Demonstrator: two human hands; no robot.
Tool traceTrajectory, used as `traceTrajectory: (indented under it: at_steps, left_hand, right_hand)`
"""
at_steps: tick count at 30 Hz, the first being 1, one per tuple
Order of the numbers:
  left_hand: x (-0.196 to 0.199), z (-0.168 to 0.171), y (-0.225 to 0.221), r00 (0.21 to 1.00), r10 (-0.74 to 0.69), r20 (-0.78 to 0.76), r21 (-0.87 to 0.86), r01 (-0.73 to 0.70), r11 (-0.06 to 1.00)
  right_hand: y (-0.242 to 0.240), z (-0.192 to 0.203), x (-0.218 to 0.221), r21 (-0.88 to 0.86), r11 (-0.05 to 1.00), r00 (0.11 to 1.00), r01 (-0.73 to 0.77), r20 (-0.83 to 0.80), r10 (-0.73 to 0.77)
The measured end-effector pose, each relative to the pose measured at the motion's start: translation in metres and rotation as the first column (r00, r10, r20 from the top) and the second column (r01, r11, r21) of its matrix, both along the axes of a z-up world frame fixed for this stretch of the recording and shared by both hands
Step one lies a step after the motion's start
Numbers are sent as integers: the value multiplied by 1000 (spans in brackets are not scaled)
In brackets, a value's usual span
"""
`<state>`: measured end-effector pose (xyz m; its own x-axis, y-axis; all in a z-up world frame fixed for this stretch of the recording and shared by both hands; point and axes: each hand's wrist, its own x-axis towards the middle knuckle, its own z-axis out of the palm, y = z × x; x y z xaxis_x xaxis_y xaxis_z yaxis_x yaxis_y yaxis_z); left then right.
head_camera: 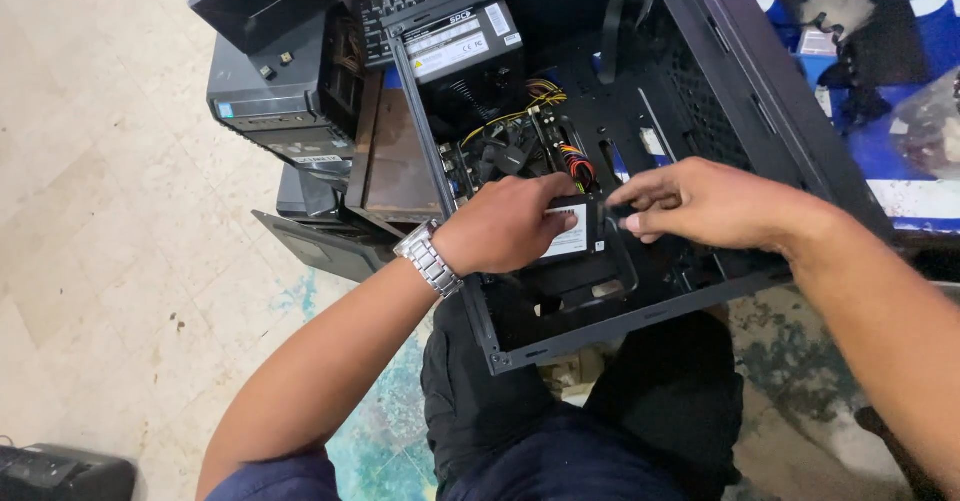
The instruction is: A person installs a solid-state drive (SSD) into a computer case, connecting the necessary power and data cables and placing the drive into its bay.
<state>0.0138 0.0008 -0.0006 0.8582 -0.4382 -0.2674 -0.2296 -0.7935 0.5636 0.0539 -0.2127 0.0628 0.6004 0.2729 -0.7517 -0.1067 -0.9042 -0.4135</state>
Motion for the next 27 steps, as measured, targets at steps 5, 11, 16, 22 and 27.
traceTrajectory:
  at_steps: [5, 11, 16, 22, 27]
  left_hand:
    - [1, 4, 0, 999, 4, -51, -8, -4, 1000]
    - [1, 4, -1, 997, -41, -64, -30, 39, 999]
    - [1, 6, -2, 995, -39, -89, -25, 37, 999]
    - [-1, 2, -1, 995, -97, 1, -77, 97, 992]
    - [-2, 3, -1, 995, -104, 10, -84, 104, 991]
  right_hand:
    - [-3, -9, 3, 104, 986, 989, 133, -74, -126]
    - [-10, -27, 6, 178, 977, 993, 119, -32, -116]
    - [-17, -41, 10, 245, 968, 998, 51, 7, -54]
    - [-16, -37, 10, 69, 993, 995, -91, 53, 88]
    - [-14, -31, 7, 45, 993, 994, -105, 19, 104]
